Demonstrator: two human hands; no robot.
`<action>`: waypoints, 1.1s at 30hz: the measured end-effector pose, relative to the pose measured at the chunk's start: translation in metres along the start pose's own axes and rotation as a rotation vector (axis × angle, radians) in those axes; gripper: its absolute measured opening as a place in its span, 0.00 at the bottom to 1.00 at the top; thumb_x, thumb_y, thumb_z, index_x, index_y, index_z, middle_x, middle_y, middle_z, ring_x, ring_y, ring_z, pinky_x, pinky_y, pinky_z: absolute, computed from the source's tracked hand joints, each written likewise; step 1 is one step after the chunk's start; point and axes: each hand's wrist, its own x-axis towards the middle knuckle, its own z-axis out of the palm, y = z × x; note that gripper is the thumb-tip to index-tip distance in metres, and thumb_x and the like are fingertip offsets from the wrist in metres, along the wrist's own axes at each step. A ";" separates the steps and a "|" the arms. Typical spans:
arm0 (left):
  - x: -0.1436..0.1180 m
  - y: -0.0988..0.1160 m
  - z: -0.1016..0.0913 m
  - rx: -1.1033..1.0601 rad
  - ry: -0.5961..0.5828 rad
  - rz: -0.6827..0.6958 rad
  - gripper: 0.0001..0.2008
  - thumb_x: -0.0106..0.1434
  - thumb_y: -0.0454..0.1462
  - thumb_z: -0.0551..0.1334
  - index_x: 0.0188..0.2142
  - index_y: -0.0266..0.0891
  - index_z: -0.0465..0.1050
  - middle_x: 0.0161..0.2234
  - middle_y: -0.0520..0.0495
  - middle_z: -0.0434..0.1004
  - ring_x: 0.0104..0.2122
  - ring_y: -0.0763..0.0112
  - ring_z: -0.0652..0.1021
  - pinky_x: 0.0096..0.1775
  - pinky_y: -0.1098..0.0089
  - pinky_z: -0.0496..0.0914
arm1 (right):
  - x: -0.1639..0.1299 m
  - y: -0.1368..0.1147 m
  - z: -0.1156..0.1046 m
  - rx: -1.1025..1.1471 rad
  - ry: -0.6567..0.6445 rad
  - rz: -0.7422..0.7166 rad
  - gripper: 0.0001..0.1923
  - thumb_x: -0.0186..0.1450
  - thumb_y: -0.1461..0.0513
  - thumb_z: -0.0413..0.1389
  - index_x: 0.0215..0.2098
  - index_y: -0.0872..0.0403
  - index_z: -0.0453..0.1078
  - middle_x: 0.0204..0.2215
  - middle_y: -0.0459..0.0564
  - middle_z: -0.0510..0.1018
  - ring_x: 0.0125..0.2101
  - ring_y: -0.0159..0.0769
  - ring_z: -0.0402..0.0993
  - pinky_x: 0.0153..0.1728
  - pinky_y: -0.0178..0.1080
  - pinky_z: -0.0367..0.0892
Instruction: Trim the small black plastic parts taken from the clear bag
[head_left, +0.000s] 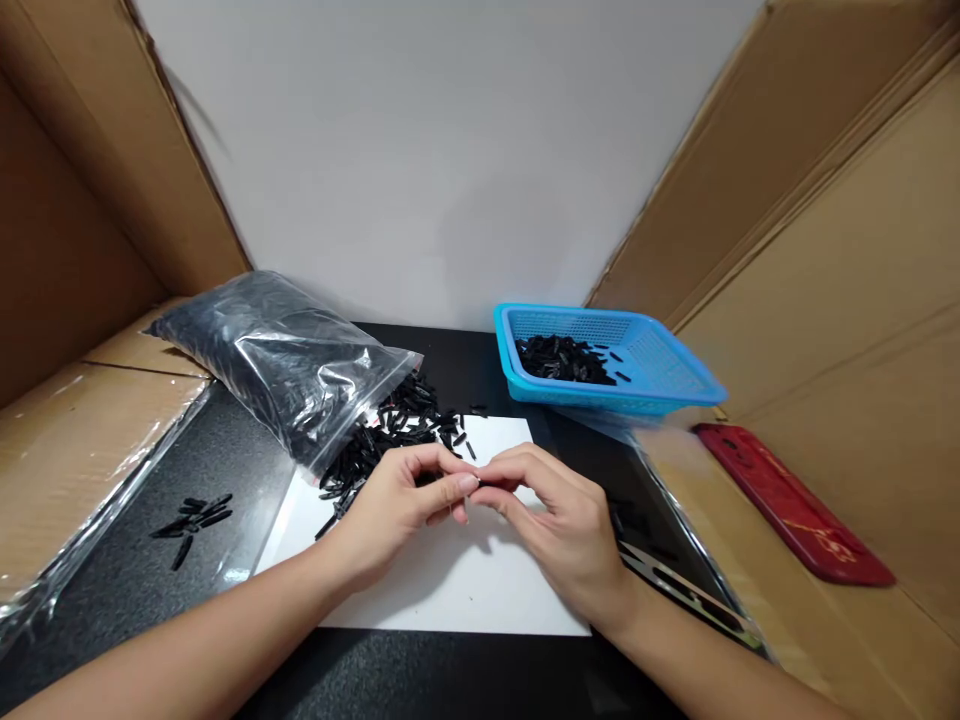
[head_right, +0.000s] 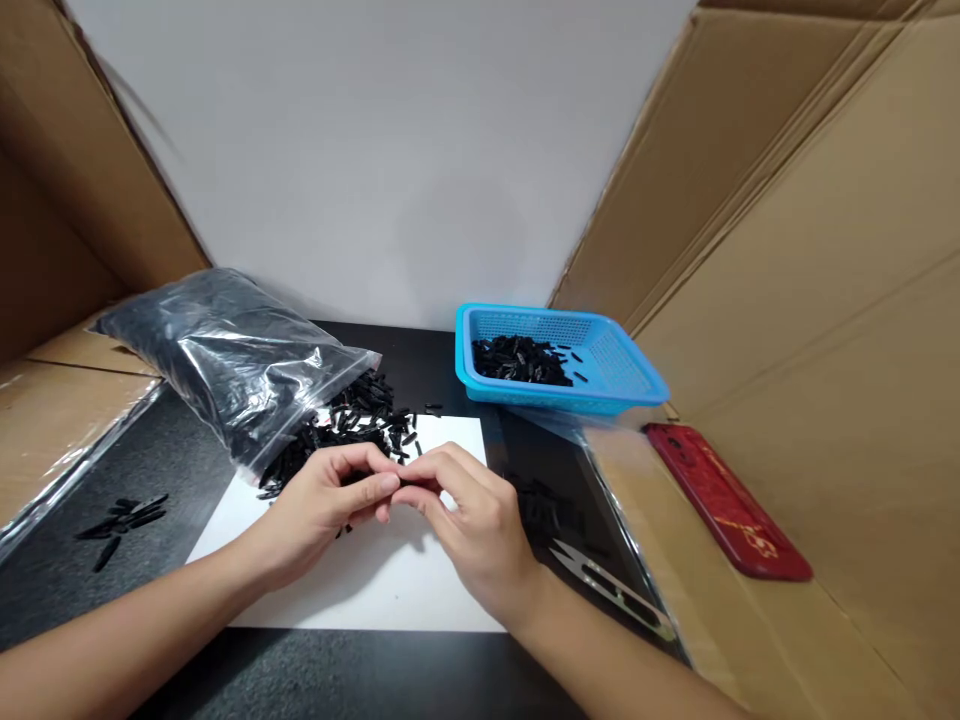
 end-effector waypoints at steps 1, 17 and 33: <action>0.000 0.001 -0.001 0.009 0.023 0.017 0.13 0.60 0.45 0.68 0.30 0.37 0.75 0.20 0.55 0.70 0.21 0.79 0.61 0.26 0.73 0.53 | -0.001 -0.001 0.000 0.005 0.009 0.000 0.06 0.66 0.68 0.59 0.36 0.50 0.75 0.30 0.48 0.80 0.31 0.37 0.77 0.32 0.38 0.71; -0.004 0.008 0.005 -0.223 0.025 -0.041 0.12 0.56 0.44 0.71 0.27 0.37 0.78 0.22 0.53 0.70 0.25 0.78 0.66 0.29 0.75 0.58 | -0.003 0.000 0.000 0.115 0.140 0.091 0.02 0.63 0.65 0.63 0.33 0.51 0.76 0.28 0.48 0.82 0.29 0.37 0.78 0.30 0.38 0.72; -0.004 0.001 0.002 0.010 0.090 0.106 0.06 0.57 0.41 0.69 0.31 0.40 0.79 0.20 0.55 0.70 0.23 0.76 0.67 0.29 0.73 0.60 | -0.002 -0.001 0.000 0.136 0.069 0.123 0.09 0.65 0.58 0.62 0.28 0.51 0.73 0.23 0.47 0.77 0.25 0.36 0.73 0.27 0.39 0.67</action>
